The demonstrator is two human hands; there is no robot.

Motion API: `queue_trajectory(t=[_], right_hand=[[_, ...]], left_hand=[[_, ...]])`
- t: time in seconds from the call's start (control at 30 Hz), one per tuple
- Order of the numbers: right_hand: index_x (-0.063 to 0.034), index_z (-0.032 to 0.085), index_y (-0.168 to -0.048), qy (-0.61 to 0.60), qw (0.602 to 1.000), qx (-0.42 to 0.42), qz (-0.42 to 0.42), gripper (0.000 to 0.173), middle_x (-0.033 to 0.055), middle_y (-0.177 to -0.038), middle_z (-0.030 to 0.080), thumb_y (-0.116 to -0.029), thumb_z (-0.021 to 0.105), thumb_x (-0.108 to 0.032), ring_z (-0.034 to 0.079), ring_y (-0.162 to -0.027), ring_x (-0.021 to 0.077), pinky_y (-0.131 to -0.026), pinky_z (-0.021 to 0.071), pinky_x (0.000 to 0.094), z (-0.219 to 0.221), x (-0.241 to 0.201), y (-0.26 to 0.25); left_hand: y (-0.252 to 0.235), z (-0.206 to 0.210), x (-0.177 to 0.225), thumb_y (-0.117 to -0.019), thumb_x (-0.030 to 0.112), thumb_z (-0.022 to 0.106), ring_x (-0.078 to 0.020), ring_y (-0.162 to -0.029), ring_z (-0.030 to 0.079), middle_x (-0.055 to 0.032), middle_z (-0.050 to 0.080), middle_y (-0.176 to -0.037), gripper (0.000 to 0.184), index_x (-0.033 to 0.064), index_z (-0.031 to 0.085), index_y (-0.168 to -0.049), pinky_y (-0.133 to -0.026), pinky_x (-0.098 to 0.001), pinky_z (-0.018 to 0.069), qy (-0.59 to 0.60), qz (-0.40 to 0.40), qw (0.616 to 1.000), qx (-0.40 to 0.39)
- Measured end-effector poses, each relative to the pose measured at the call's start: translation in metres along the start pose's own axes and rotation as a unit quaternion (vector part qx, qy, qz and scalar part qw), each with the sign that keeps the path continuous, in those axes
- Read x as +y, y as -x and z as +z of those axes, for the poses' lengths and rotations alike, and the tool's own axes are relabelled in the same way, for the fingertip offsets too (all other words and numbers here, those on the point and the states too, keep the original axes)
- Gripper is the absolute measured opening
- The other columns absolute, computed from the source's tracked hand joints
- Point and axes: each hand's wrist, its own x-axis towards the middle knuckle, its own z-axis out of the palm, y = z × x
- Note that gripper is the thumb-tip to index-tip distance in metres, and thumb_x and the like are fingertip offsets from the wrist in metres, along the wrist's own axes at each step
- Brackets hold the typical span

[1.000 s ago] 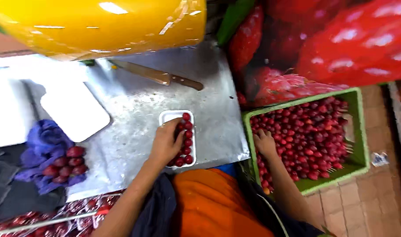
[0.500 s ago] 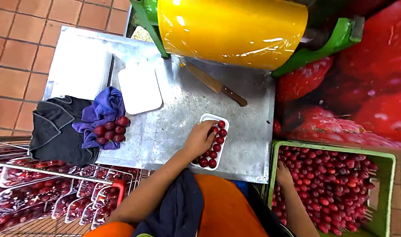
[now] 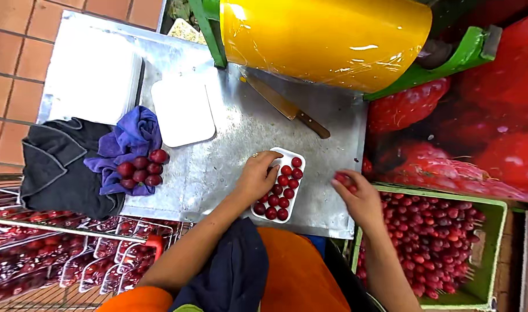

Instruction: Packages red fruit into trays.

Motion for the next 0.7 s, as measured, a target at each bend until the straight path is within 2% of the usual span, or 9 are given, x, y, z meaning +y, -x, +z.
queue_trajectory(t=[0.1, 0.17, 0.23, 0.33, 0.4, 0.47, 0.57, 0.63, 0.7], right_hand=[[-0.0125, 0.070, -0.123, 0.097, 0.987, -0.069, -0.106, 0.035, 0.0080, -0.092, 0.073, -0.0964, 0.072, -0.035, 0.070, -0.078, 0.0249, -0.072, 0.0591, 0.0535, 0.046, -0.050, -0.051], [-0.0140, 0.070, -0.122, 0.168, 0.971, -0.120, -0.117, 0.036, 0.0100, -0.098, 0.074, -0.0965, 0.070, -0.039, 0.072, -0.087, 0.0297, -0.077, 0.0579, 0.0573, 0.064, -0.067, -0.072], [-0.0138, 0.067, -0.128, 0.207, 0.957, -0.171, -0.110, 0.043, 0.0115, -0.110, 0.072, -0.0965, 0.070, -0.043, 0.071, -0.097, 0.0309, -0.082, 0.0573, 0.0570, 0.065, -0.074, -0.079], [-0.0081, 0.058, -0.134, 0.123, 0.962, -0.224, -0.099, 0.041, 0.0158, -0.120, 0.061, -0.0978, 0.069, -0.026, 0.066, -0.098, 0.0294, -0.082, 0.0566, 0.0517, 0.052, -0.082, -0.073], [-0.0081, 0.056, -0.134, 0.108, 0.961, -0.220, -0.126, 0.038, 0.0136, -0.123, 0.059, -0.0977, 0.065, -0.014, 0.065, -0.102, 0.0254, -0.086, 0.0579, 0.0462, 0.054, -0.088, -0.067], [-0.0043, 0.059, -0.131, 0.135, 0.957, -0.191, -0.172, 0.035, 0.0165, -0.122, 0.062, -0.0971, 0.064, -0.007, 0.065, -0.109, 0.0307, -0.093, 0.0567, 0.0492, 0.068, -0.093, -0.062], [-0.0053, 0.064, -0.130, 0.168, 0.950, -0.170, -0.201, 0.033, 0.0164, -0.118, 0.064, -0.0985, 0.068, -0.015, 0.064, -0.111, 0.0340, -0.094, 0.0560, 0.0508, 0.086, -0.092, -0.062], [-0.0076, 0.064, -0.131, 0.128, 0.961, -0.153, -0.192, 0.031, 0.0126, -0.117, 0.068, -0.1013, 0.064, -0.016, 0.066, -0.110, 0.0286, -0.097, 0.0559, 0.0475, 0.084, -0.086, -0.062], [-0.0081, 0.061, -0.136, 0.047, 0.975, -0.133, -0.175, 0.033, 0.0092, -0.119, 0.071, -0.1042, 0.058, -0.013, 0.070, -0.103, 0.0220, -0.093, 0.0585, 0.0435, 0.070, -0.077, -0.053]], left_hand=[[-0.006, 0.005, 0.006, -0.1031, 0.021, 0.056, -0.0226, -0.128, 0.059, -0.0050, 0.066, -0.134, 0.031, 0.0133, 0.066, -0.131, -0.110, -0.0518, 0.0449, -0.040, -0.008, 0.999, -0.012], [-0.010, 0.006, 0.010, -0.1025, 0.022, 0.056, -0.0232, -0.128, 0.059, -0.0041, 0.065, -0.135, 0.032, 0.0141, 0.066, -0.132, -0.109, -0.0519, 0.0443, -0.072, -0.024, 0.997, -0.030], [-0.010, 0.008, 0.011, -0.1030, 0.023, 0.056, -0.0234, -0.128, 0.059, -0.0034, 0.064, -0.137, 0.033, 0.0149, 0.066, -0.134, -0.109, -0.0517, 0.0437, -0.092, -0.037, 0.994, -0.042], [-0.007, 0.010, 0.007, -0.1032, 0.022, 0.055, -0.0258, -0.125, 0.059, -0.0048, 0.066, -0.133, 0.030, 0.0146, 0.070, -0.129, -0.106, -0.0522, 0.0452, -0.084, -0.037, 0.995, -0.026], [-0.007, 0.008, 0.005, -0.1031, 0.022, 0.056, -0.0257, -0.118, 0.059, -0.0057, 0.065, -0.127, 0.028, 0.0144, 0.073, -0.123, -0.104, -0.0495, 0.0466, -0.065, -0.050, 0.997, -0.012], [-0.007, 0.004, 0.005, -0.1022, 0.018, 0.057, -0.0254, -0.114, 0.063, -0.0092, 0.066, -0.122, 0.025, 0.0109, 0.074, -0.120, -0.101, -0.0476, 0.0515, -0.027, -0.073, 0.997, -0.006], [-0.009, -0.005, 0.005, -0.0993, 0.012, 0.059, -0.0247, -0.109, 0.066, -0.0115, 0.066, -0.121, 0.029, 0.0085, 0.070, -0.126, -0.097, -0.0469, 0.0549, 0.003, -0.091, 0.996, -0.026], [-0.009, -0.008, 0.006, -0.0973, 0.010, 0.060, -0.0240, -0.108, 0.066, -0.0106, 0.067, -0.122, 0.035, 0.0097, 0.067, -0.131, -0.096, -0.0469, 0.0551, 0.004, -0.083, 0.996, -0.035], [-0.006, -0.008, 0.008, -0.0933, 0.006, 0.059, -0.0239, -0.112, 0.065, -0.0101, 0.065, -0.127, 0.043, 0.0119, 0.064, -0.136, -0.096, -0.0476, 0.0553, 0.002, -0.062, 0.997, -0.034]])
